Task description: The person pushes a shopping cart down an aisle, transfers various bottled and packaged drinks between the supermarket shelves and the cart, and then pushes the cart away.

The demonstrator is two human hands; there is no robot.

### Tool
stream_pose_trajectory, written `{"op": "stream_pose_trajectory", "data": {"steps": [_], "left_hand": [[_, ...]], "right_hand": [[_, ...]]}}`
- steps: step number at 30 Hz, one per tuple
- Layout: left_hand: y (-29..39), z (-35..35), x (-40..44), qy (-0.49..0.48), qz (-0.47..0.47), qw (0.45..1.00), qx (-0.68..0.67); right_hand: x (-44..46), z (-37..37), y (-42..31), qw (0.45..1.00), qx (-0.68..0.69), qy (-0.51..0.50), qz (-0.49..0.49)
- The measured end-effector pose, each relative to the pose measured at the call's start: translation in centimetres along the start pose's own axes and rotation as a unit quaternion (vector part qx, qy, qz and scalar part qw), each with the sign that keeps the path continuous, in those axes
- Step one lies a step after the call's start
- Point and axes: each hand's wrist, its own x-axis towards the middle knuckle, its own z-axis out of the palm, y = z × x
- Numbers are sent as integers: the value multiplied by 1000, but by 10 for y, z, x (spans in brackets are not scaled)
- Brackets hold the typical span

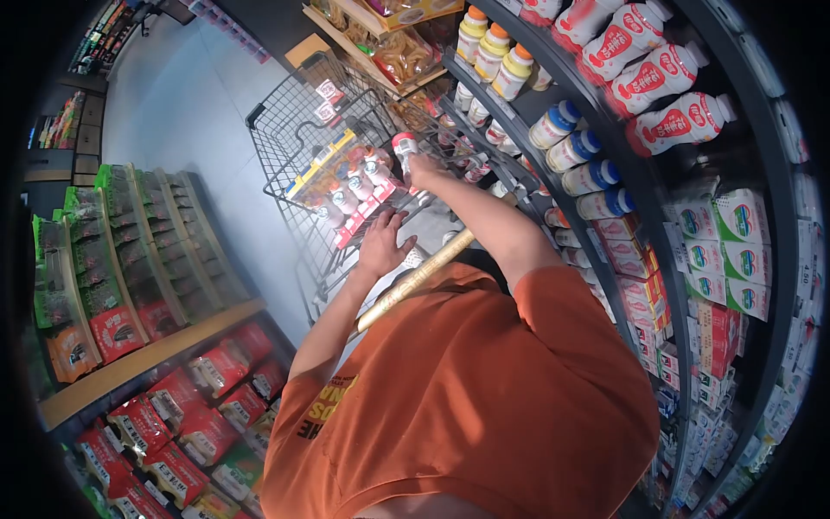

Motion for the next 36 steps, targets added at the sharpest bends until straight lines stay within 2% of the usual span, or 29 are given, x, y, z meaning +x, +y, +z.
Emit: {"op": "stream_pose_trajectory", "data": {"steps": [2,5,8,15,16,20,24,25,28,31,36], "left_hand": [[-1,2,-3,4,5,1000,0],[-1,3,-6,11,15,1000,6],[1,0,-7,9,12,1000,8],[4,-1,-14,7,6,1000,19],[4,0,-16,8,6,1000,21],[5,0,-21,7,-1,1000,21],[2,3,-27,11,0,1000,16],[2,3,-27,12,1,1000,16],[4,0,-29,7,-7,1000,18],[6,-1,-30,11,1,1000,20],[6,2,-32,13,-1,1000,22]], "right_hand": [[-6,-5,-4,1000,11,-23,14],[18,19,15,998,-16,11,-67],[3,0,4,998,51,-32,-35],[12,12,-2,996,22,-79,26],[11,8,1,994,-9,-113,-3],[39,40,1,996,16,-45,75],[42,26,11,998,-1,41,38],[37,4,14,1000,-3,-9,-15],[46,-3,24,996,-16,0,-88],[45,1,22,995,-44,-22,-89],[47,3,19,997,-4,18,-76]]}}
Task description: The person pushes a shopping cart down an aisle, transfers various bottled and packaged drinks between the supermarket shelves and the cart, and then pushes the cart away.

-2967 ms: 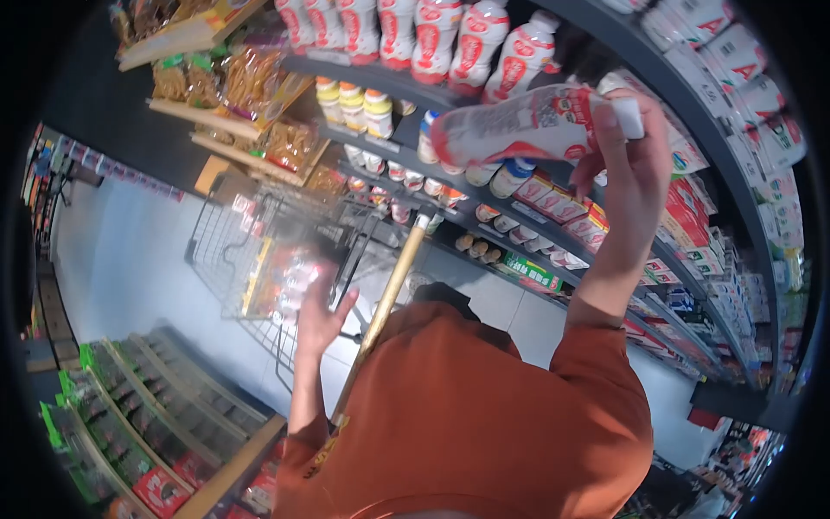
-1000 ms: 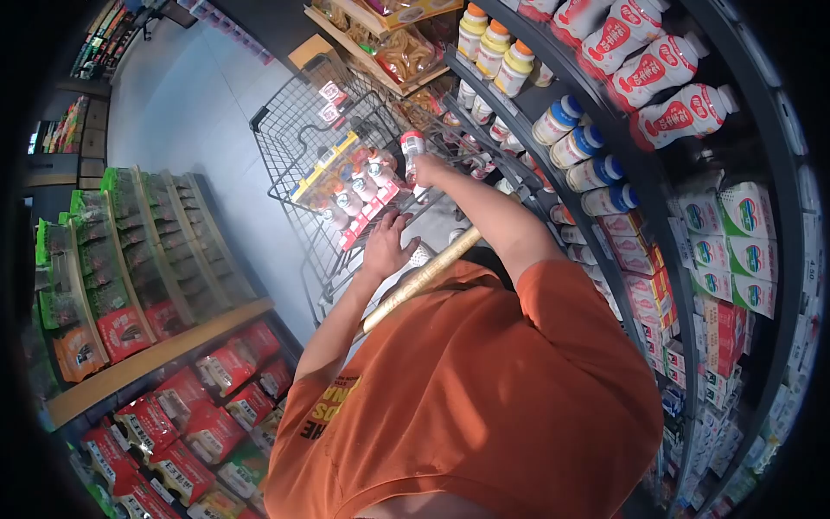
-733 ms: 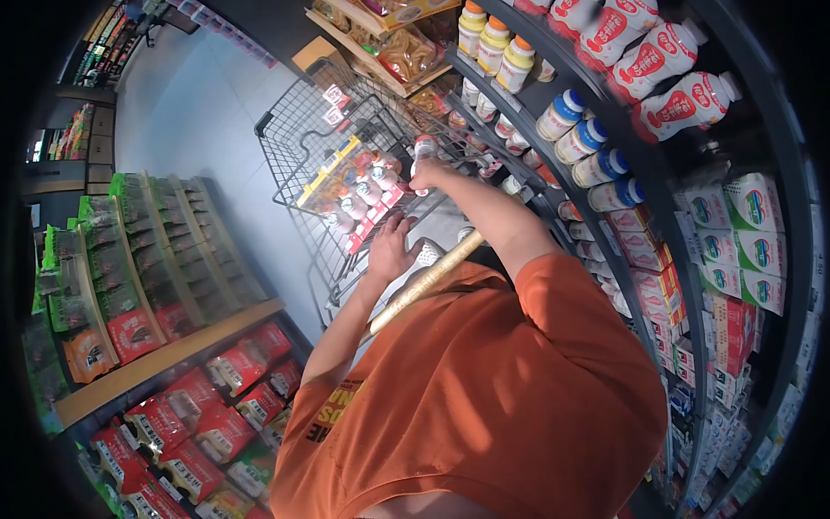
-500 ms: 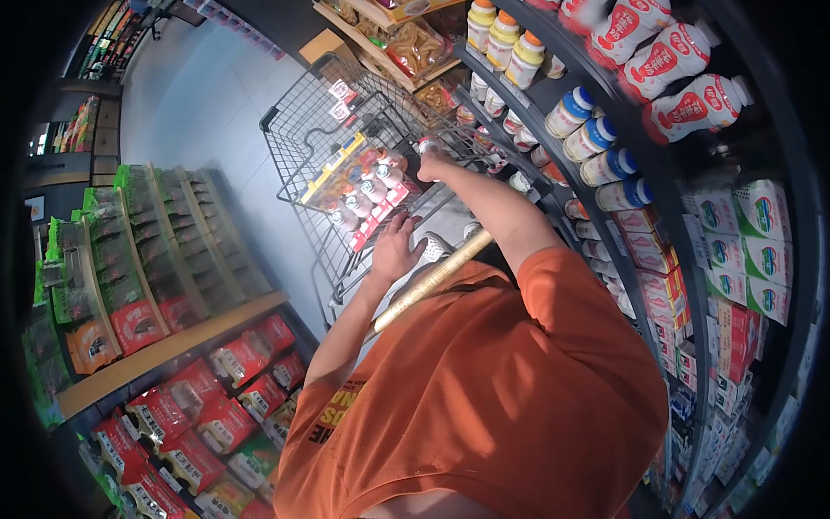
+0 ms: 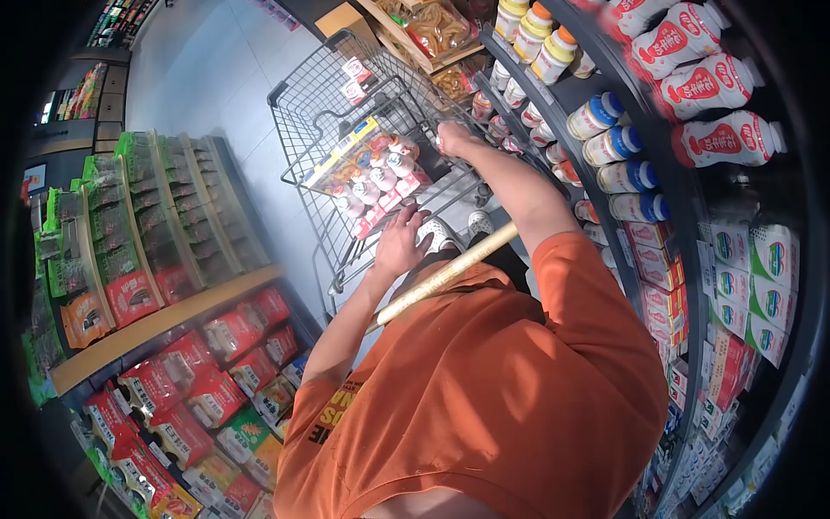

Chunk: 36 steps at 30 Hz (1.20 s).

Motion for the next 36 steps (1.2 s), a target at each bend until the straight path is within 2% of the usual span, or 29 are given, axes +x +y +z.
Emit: {"op": "stream_pose_trajectory", "data": {"steps": [8,11,12,15,21,25,28,29,31,33,35,36], "left_hand": [[-2,2,0,2,-7,1000,6],[-2,0,1,-3,-8,1000,4],[-2,0,2,0,-7,1000,2],[-1,-1,-1,2,-11,1000,-5],[4,-10,6,-50,-33,998,-27],[29,-23,24,-75,-35,992,95],[58,-29,45,8,24,999,43],[69,-29,52,8,39,999,-12],[89,-34,62,7,62,991,-118],[115,-37,61,-23,80,989,-123],[121,-19,58,-38,122,983,-132],[126,-14,56,-42,137,982,-123]], "right_hand": [[-1,-1,12,996,-71,40,-39],[-6,10,14,996,-89,21,-13],[-5,5,12,993,-116,-25,6],[-15,-6,8,994,-97,-38,-25],[-66,-56,-18,988,-101,26,-112],[-148,-99,-15,966,70,173,-178],[-207,-127,3,935,143,298,-130],[-223,-136,12,907,172,359,-139],[-265,-167,18,856,228,455,-86],[-296,-194,35,775,124,614,-84],[-320,-207,59,683,83,725,3],[-331,-221,68,659,8,751,34]]}}
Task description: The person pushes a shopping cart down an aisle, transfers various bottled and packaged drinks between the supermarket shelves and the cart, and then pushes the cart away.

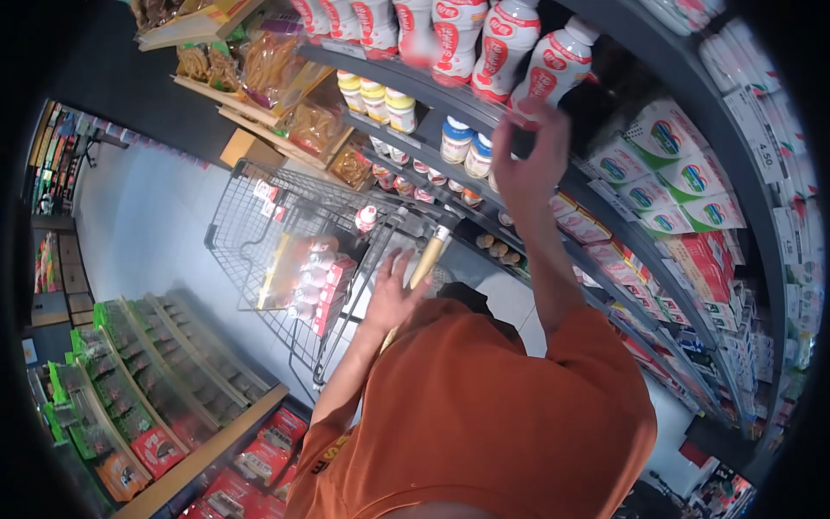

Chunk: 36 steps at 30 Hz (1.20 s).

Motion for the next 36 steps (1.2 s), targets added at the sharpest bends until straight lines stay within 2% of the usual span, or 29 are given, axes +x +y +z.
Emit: {"op": "stream_pose_trajectory", "data": {"steps": [1,3,4,7,8,11,13,15,19,20,22,23,25,27,29,30,33,34,35,36], "left_hand": [[2,0,2,-20,-21,999,-25],[6,-2,5,-60,-63,994,-71],[5,-3,5,-56,-61,995,-49],[12,-14,9,-139,-105,979,-109],[10,-12,8,-132,-111,979,-112],[7,-8,7,-127,-128,977,-116],[12,-14,9,-145,-142,972,-115],[2,-6,5,-103,-106,985,-87],[2,-9,2,15,-6,997,-73],[-4,-10,5,27,24,997,-70],[13,-31,15,46,22,955,-291],[26,-47,20,60,19,917,-395],[54,-76,30,84,93,789,-602],[60,-86,32,123,64,803,-579],[63,-99,27,137,-27,869,-474],[58,-98,27,170,-4,883,-437],[25,-114,16,53,-112,790,-600],[23,-116,15,41,-140,781,-607],[22,-119,12,28,-161,771,-615],[20,-123,9,13,-183,760,-624]], "right_hand": [[15,-6,6,996,-72,37,-36],[33,-9,6,991,-124,48,23],[39,-9,7,986,-147,53,52],[55,-10,21,972,-221,28,79],[64,-12,24,986,-92,-8,136],[69,-8,36,971,5,-64,228],[63,-7,38,979,15,-32,201],[48,-12,24,987,3,23,157],[27,-37,-25,997,38,32,59],[26,-38,-44,957,245,35,153],[12,-41,-55,892,385,-50,231],[5,-38,-60,846,451,-93,269],[-15,-20,-71,724,554,-151,383],[-37,-3,-88,607,599,-187,488],[-54,8,-94,549,635,-221,496],[-58,10,-94,575,621,-240,476],[-55,15,-76,566,649,-322,394],[-44,12,-75,576,634,-361,369],[-39,11,-70,543,636,-388,388],[-34,10,-71,549,611,-417,389]]}}
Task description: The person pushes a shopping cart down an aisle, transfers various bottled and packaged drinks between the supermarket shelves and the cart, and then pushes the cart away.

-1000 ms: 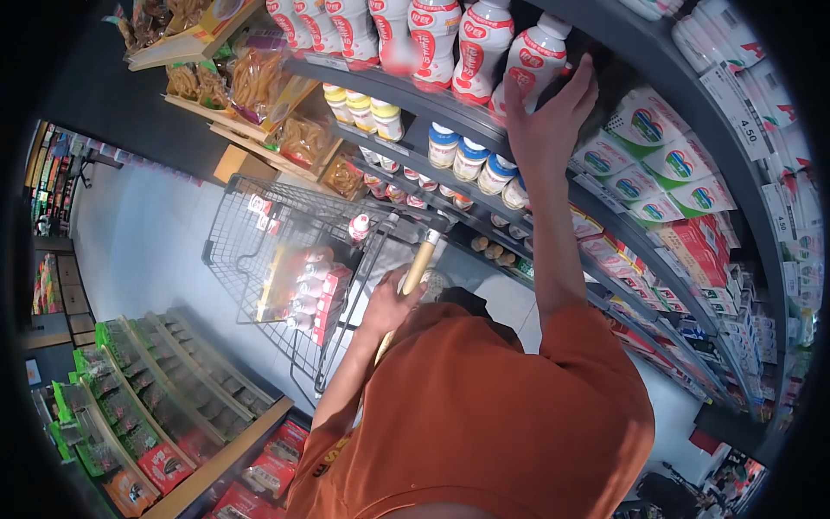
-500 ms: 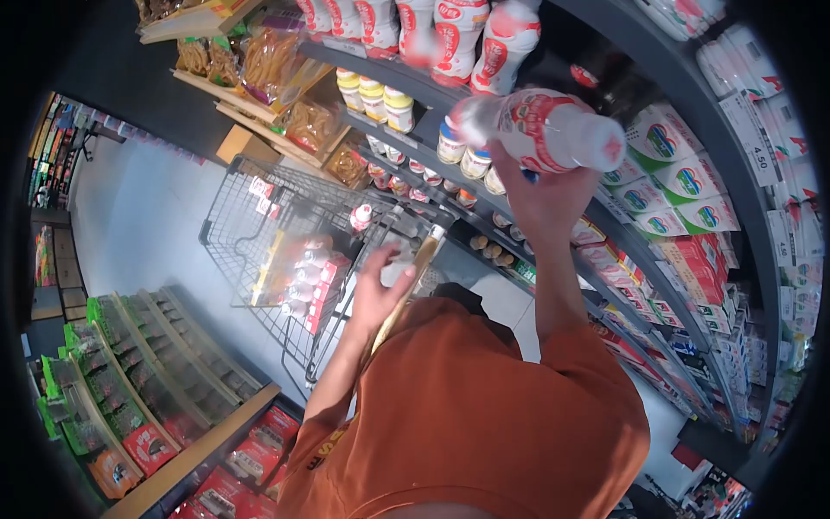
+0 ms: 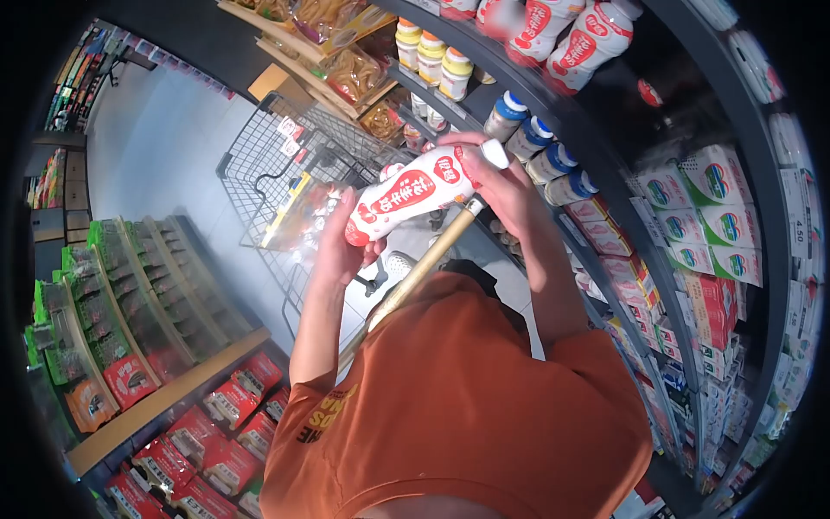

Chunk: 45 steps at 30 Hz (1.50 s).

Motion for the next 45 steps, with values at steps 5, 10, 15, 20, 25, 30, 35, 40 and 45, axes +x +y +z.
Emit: {"op": "stream_pose_trajectory", "data": {"steps": [5,10,15,20,25,30,35,40,45], "left_hand": [[-17,-27,-1,27,12,1000,-7],[-47,-75,-5,28,17,999,9],[-54,-91,-13,34,-4,999,-10],[-96,-110,-11,173,33,939,297],[-117,-89,-17,139,60,847,509],[-128,-87,-21,120,84,816,559],[-124,-88,-23,105,80,821,555],[-124,-87,-24,105,74,815,566],[-126,-89,-21,103,82,806,577]], "right_hand": [[1,-17,0,988,-85,-31,122],[0,-9,23,940,-184,-155,241],[9,7,54,907,-275,-161,274],[51,16,84,830,-547,-108,19],[126,-3,165,729,-671,-133,35],[141,7,217,694,-693,-145,129],[139,-8,258,658,-738,-121,92],[140,-3,238,720,-672,-112,131],[128,5,252,747,-652,-60,113]]}}
